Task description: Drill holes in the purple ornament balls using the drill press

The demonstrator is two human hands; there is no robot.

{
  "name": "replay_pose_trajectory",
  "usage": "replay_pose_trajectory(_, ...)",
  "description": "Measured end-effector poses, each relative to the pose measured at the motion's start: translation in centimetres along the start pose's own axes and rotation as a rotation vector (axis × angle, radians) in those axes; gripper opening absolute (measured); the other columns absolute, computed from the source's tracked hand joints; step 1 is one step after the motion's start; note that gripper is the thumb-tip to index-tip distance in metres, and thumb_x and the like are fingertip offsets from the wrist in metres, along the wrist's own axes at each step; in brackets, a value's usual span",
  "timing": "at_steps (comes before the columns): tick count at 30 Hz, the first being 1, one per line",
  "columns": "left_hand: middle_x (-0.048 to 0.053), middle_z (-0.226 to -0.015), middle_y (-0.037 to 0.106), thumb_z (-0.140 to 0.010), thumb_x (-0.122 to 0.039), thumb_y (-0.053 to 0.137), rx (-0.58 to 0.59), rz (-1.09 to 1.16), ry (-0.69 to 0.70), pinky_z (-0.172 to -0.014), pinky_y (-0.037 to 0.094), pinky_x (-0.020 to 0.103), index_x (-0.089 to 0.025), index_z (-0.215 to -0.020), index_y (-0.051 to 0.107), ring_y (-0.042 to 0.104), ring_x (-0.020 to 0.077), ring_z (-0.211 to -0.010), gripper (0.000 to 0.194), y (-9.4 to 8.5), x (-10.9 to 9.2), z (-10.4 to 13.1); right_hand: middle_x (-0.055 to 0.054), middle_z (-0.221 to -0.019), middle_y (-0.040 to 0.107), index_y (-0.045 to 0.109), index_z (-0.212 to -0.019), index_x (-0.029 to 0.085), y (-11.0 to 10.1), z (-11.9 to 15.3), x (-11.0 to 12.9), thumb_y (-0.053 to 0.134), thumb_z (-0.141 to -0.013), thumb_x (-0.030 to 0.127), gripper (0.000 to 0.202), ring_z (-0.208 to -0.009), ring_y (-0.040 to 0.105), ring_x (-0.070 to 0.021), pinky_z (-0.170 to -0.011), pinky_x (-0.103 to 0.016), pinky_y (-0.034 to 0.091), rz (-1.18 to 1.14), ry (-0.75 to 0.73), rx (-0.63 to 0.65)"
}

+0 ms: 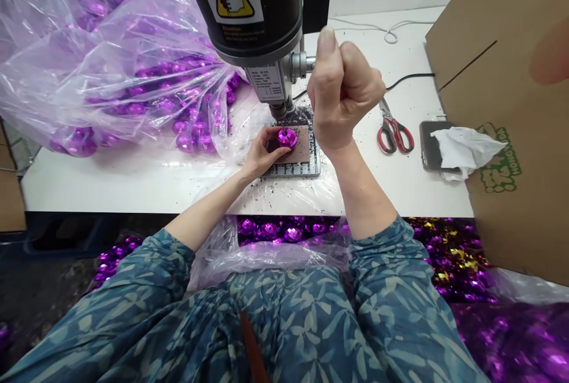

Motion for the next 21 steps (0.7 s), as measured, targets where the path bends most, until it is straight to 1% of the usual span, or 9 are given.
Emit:
replay_pose_trajectory(2, 0.014, -0.131, 0.077, -0.081, -0.068, 0.087, -0.006, -0.009, -0.004, -0.109, 0.06, 0.049, -0.023, -0.128, 0.062, 0.075, 0.0303, -0.122, 0.069, 0.0, -0.1, 0.0, 0.003, -0.048, 0.013, 0.012, -0.066, 0.019, -0.4, 0.5, -0.7, 0.052, -0.093, 0.078, 0.076, -0.044, 0.02, -0.0024, -0.05, -0.032, 0.016, 0.002, 0.005, -0.026)
replay_pose_trajectory(5, 0.014, -0.133, 0.077, -0.083, -0.069, 0.085, 0.011, -0.039, -0.009, -0.11, 0.06, 0.049, -0.023, -0.131, 0.061, 0.075, 0.0305, -0.124, 0.07, -0.1, -0.1, 0.1, 0.004, -0.049, 0.007, 0.008, -0.066, 0.017, -1.0, 1.3, -2.0, 0.058, -0.095, 0.07, 0.078, -0.043, 0.015, -0.0006, -0.05, -0.028, 0.013, -0.051, -0.043, -0.077)
replay_pose_trajectory(7, 0.014, -0.134, 0.076, -0.085, -0.07, 0.083, 0.028, -0.055, -0.004, -0.11, 0.06, 0.048, -0.023, -0.133, 0.061, 0.074, 0.0299, -0.125, 0.07, -0.1, 0.0, 0.1, 0.004, -0.047, 0.006, 0.006, -0.067, 0.016, -1.3, 1.8, -2.8, 0.06, -0.095, 0.067, 0.079, -0.042, 0.013, 0.0003, -0.05, -0.027, 0.012, -0.079, -0.058, -0.071)
replay_pose_trajectory(10, 0.014, -0.135, 0.075, -0.085, -0.069, 0.083, 0.033, -0.064, -0.003, -0.111, 0.06, 0.048, -0.023, -0.134, 0.061, 0.074, 0.0296, -0.126, 0.071, -0.1, 0.1, 0.1, 0.004, -0.046, 0.007, 0.004, -0.069, 0.015, -1.5, 2.2, -3.7, 0.059, -0.095, 0.066, 0.08, -0.043, 0.011, 0.0004, -0.051, -0.026, 0.011, -0.084, -0.065, -0.081)
replay_pose_trajectory(13, 0.014, -0.133, 0.076, -0.084, -0.068, 0.085, 0.014, -0.049, -0.003, -0.111, 0.06, 0.048, -0.023, -0.132, 0.062, 0.075, 0.03, -0.124, 0.07, -0.1, 0.2, 0.1, 0.004, -0.045, 0.007, 0.005, -0.066, 0.015, -1.6, 2.3, -4.1, 0.059, -0.095, 0.065, 0.079, -0.043, 0.012, -0.0013, -0.05, -0.028, 0.012, -0.077, -0.091, -0.081)
replay_pose_trajectory(18, 0.014, -0.133, 0.077, -0.086, -0.063, 0.085, 0.005, -0.034, 0.021, -0.111, 0.06, 0.048, -0.022, -0.131, 0.062, 0.075, 0.0301, -0.124, 0.065, 0.0, 0.2, 0.1, 0.002, -0.042, 0.005, 0.005, -0.06, 0.016, -1.9, 3.1, -4.8, 0.056, -0.095, 0.068, 0.081, -0.041, 0.012, -0.0049, -0.047, -0.033, 0.012, -0.04, -0.131, -0.074)
replay_pose_trajectory(21, 0.014, -0.133, 0.077, -0.085, -0.06, 0.087, 0.003, -0.029, 0.013, -0.111, 0.06, 0.048, -0.022, -0.13, 0.062, 0.075, 0.0295, -0.124, 0.064, 0.0, 0.2, 0.1, 0.003, -0.042, 0.004, 0.006, -0.06, 0.017, -1.8, 3.1, -4.3, 0.054, -0.094, 0.073, 0.081, -0.04, 0.012, -0.0046, -0.046, -0.032, 0.013, -0.008, -0.113, -0.064)
Point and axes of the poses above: each hand's wrist, its own z-axis away from the middle knuckle, its own y-axis out of the palm, x = y × z, the point moved 2 cm from there along -z, towards the middle knuckle
